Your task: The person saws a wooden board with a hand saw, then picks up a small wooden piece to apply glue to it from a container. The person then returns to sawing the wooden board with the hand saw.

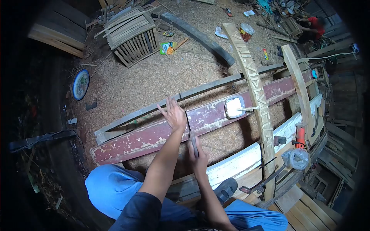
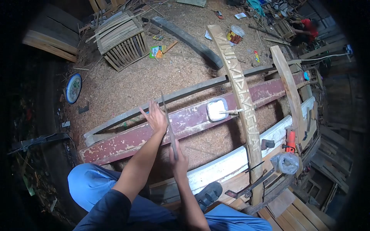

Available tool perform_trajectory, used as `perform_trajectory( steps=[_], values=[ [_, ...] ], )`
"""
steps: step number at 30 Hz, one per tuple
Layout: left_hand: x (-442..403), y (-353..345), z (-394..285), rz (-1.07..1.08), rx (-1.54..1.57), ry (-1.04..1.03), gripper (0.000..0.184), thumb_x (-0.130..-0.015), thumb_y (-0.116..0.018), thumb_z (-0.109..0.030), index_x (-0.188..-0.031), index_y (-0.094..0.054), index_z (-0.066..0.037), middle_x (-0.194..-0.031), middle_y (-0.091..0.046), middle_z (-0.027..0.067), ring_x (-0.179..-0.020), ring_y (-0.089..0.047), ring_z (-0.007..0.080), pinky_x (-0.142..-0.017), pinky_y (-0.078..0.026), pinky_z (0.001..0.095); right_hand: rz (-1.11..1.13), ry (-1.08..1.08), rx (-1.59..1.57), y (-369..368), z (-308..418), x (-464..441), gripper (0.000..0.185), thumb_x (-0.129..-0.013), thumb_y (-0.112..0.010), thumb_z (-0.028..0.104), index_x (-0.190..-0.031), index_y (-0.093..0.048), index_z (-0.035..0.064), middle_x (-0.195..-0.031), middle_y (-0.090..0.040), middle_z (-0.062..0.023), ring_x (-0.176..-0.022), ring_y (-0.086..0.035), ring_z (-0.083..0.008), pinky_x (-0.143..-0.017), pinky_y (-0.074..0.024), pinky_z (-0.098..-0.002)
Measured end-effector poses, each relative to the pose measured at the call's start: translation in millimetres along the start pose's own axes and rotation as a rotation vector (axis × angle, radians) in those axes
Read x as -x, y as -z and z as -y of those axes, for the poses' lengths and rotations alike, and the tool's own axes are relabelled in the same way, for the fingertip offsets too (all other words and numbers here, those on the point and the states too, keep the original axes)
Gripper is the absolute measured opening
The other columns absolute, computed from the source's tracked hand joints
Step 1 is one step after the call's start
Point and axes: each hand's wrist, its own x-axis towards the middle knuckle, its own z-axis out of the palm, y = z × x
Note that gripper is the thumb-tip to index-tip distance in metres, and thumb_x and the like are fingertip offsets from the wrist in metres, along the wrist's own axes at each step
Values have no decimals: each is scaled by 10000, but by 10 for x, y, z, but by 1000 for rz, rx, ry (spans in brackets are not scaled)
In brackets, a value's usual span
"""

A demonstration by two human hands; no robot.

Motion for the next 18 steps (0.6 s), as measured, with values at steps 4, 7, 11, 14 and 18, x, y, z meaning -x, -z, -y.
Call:
perform_trajectory(
  steps=[4,7,11,14,18],
  values=[
    [21,-30,22,65,20,34,403,-981,-448,-132,-1349,-551,-5,-1523,-509,141,-1479,-390,211,-1261,34,589,-280,387,-141,-99,-313,261,454,-989,-640,160,-1430,-566,85,-773,-643,-292,-710,-698,-440,-579,-512,-461],
    [21,-77,49,39,-23,7,394,-996,-439,-146,-1348,-552,-8,-1526,-505,142,-1484,-382,207,-1261,31,588,-8,-18,-33,3,143,-38,470,-993,-633,133,-1453,-549,94,-976,-695,-295,-869,-738,-398,-698,-563,-417],
    [-8,0,6,63,33,53,395,-1000,-434,-147,-1351,-546,-3,-1517,-516,134,-1480,-387,203,-1263,28,586,-181,265,-96,-23,-151,279,478,-994,-649,144,-1448,-539,43,-981,-697,-285,-890,-765,-311,-712,-556,-355],
    [20,-2,-7,-16,13,-3,367,-1002,-452,-132,-1324,-574,-3,-1444,-582,145,-1435,-451,226,-1258,9,578,-80,75,-123,-55,-120,209,473,-987,-660,140,-1437,-552,41,-1050,-718,-271,-933,-763,-295,-731,-560,-344],
    [1,11,-31,42,-20,41,399,-1014,-408,-151,-1361,-536,-2,-1502,-533,129,-1470,-403,213,-1260,31,588,-90,138,-77,42,-228,142,471,-974,-674,130,-1425,-568,51,-937,-680,-305,-819,-769,-292,-650,-546,-356]
  ],
)
